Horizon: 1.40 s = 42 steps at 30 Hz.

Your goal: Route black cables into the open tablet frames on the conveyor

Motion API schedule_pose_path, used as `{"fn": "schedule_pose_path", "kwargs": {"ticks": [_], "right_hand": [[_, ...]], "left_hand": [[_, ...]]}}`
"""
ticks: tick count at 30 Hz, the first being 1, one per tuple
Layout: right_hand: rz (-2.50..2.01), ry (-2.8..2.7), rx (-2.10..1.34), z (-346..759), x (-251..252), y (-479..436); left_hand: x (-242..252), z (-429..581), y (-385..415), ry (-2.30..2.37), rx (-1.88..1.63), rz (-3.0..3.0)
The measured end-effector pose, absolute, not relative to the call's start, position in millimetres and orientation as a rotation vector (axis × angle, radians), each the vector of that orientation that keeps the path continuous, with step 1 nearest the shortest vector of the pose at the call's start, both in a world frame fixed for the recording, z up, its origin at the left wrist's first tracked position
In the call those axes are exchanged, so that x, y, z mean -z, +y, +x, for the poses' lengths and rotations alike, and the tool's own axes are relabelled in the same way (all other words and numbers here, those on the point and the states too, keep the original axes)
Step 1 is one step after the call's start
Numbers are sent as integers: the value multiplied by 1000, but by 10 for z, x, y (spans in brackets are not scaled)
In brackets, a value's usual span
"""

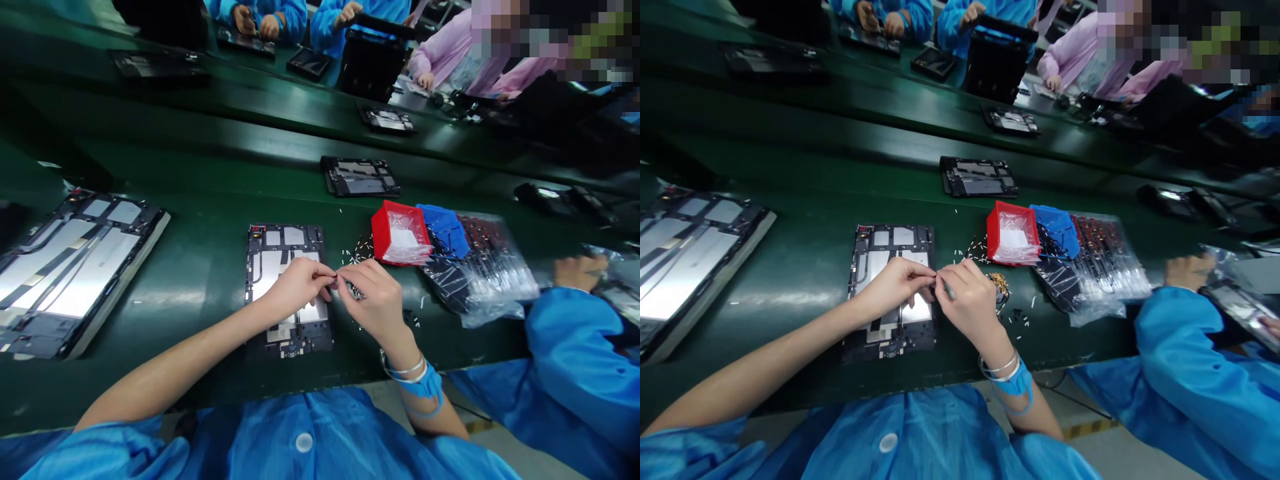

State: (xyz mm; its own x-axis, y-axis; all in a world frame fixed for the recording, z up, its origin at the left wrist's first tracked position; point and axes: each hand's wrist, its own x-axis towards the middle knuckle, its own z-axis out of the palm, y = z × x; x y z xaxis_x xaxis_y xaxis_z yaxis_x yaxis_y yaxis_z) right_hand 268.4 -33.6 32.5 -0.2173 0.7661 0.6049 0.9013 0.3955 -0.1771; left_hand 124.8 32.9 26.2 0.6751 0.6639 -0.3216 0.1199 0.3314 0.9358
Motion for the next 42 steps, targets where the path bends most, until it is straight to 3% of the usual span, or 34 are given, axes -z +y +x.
{"fn": "schedule_pose_path", "kwargs": {"ticks": [4, 9, 11, 15, 22, 27, 35, 38, 42], "right_hand": [[-1404, -2018, 104, 2839, -344, -284], [-1844, -1697, 662, 3253, -435, -192], [-1833, -1672, 690, 3252, -479, -212], [-1421, -1891, 293, 2880, -485, -318], [-1285, -2186, 240, 2525, -420, -371], [-1096, -2171, -3, 2352, -434, -285], [-1332, -1592, -1147, 2024, -366, 270], [-1405, -1584, -1320, 1952, -298, 450], [-1500, -1700, -1294, 1931, -220, 570]], "left_hand": [[-300, 1247, 356, 774, -345, 1194], [-301, 1198, 391, 688, -317, 1087], [-293, 1166, 392, 684, -321, 1080], [-298, 1105, 374, 671, -322, 1089], [-321, 914, 320, 701, -261, 1150], [-365, 572, 236, 665, -239, 1149], [-224, -235, 124, 1306, -923, 1731], [21, -362, 125, 1297, -933, 2092], [196, -361, 118, 1109, -868, 2466]]}}
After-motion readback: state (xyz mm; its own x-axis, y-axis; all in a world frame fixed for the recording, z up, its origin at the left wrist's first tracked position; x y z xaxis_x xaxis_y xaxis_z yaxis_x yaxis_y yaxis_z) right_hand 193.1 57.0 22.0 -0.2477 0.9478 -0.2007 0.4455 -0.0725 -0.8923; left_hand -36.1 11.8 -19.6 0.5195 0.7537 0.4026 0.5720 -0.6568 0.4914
